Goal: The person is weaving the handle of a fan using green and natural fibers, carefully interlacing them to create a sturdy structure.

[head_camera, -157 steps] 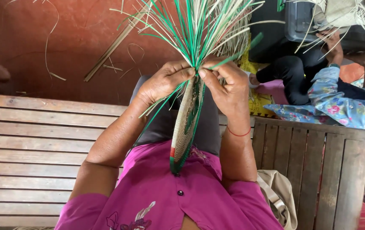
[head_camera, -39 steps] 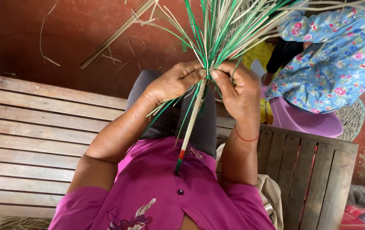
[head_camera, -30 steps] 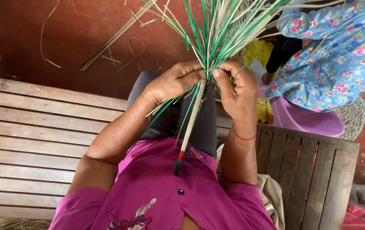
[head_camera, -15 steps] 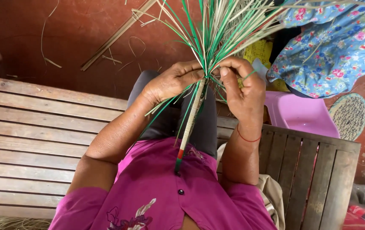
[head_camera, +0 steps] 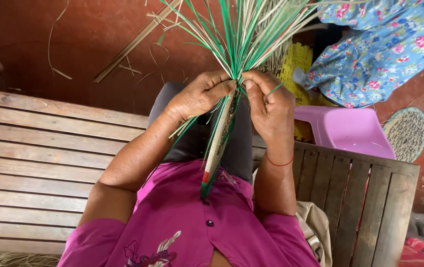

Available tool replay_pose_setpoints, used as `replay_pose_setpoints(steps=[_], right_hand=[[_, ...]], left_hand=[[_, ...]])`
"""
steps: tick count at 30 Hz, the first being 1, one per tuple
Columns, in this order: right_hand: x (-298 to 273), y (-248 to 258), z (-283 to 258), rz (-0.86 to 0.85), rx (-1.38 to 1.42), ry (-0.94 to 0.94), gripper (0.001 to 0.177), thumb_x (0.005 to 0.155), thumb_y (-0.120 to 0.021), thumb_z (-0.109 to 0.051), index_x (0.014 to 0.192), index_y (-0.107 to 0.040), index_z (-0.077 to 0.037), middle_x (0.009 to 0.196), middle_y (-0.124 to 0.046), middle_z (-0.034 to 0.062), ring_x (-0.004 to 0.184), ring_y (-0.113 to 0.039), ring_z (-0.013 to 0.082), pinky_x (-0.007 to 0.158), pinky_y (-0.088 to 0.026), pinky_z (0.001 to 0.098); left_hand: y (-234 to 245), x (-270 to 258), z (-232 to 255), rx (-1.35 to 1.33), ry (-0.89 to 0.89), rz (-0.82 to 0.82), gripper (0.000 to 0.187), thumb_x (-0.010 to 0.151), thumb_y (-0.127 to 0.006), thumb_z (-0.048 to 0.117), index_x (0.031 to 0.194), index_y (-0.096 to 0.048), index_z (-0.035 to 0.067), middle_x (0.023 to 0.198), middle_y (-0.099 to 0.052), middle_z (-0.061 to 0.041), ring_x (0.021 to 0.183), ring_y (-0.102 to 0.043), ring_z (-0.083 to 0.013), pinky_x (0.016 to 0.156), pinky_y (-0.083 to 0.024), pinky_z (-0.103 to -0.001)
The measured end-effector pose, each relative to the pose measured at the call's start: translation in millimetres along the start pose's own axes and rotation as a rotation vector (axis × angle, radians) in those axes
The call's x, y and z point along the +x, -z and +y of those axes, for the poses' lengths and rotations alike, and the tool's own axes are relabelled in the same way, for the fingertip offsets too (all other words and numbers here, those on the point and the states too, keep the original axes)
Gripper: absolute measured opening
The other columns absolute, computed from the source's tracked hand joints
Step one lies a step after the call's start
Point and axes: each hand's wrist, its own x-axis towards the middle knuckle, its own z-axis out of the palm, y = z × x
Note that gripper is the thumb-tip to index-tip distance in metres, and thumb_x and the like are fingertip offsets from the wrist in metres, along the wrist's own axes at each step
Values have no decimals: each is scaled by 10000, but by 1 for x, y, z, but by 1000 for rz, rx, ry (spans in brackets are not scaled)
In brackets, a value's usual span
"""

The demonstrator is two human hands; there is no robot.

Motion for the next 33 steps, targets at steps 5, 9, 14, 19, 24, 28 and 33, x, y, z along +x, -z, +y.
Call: replay_pose_setpoints(steps=[5,9,14,19,24,28,33], right_hand=[[-5,-1,7,42,-26,-26,137,1037,-633,17,1115,-736,-28,876,-726,171,699,-615,237,632,-503,366],[-6,-2,11,53,-15,-31,140,1030,-628,27,1107,-735,-19,877,-736,173,687,-572,198,635,-492,356],[-5,-3,18,58,-29,-4,92,1006,-675,26,1063,-735,-13,845,-718,175,672,-572,208,623,-491,354],[1,-7,7,59,0,-30,73,989,-762,16,1039,-715,37,788,-673,180,671,-571,204,607,-482,355],[-1,-7,14,37,67,-70,9,1001,-710,55,1006,-706,48,732,-633,170,657,-569,183,594,-459,345],[-12,-2,27,17,122,-132,29,969,-757,14,983,-731,15,752,-660,116,682,-544,116,609,-463,292],[-1,-2,4,-79,112,-44,126,996,-700,60,1101,-731,-1,879,-705,207,718,-644,227,635,-505,350]], left_hand=[[1,0,-14,2,-9,14,195,1057,-575,117,875,-636,83,765,-530,11,770,-487,-95,742,-480,-277],[0,0,-12,6,-12,14,195,1054,-571,114,871,-631,83,761,-515,13,760,-480,-105,740,-480,-288],[-1,0,-7,2,-11,16,197,1058,-568,116,876,-636,85,768,-522,20,764,-487,-96,750,-484,-279],[-7,3,15,-5,-33,5,181,1061,-565,126,899,-634,86,786,-524,9,788,-492,-102,767,-483,-280],[-1,1,-14,-7,-9,9,174,1061,-573,128,924,-660,63,792,-537,1,787,-496,-110,778,-501,-306],[1,-1,-28,-25,-5,18,165,1059,-577,125,928,-663,76,810,-533,15,811,-493,-97,787,-497,-296],[4,-1,-30,-5,5,3,161,1061,-579,136,950,-672,66,815,-551,3,811,-508,-113,796,-504,-307]])
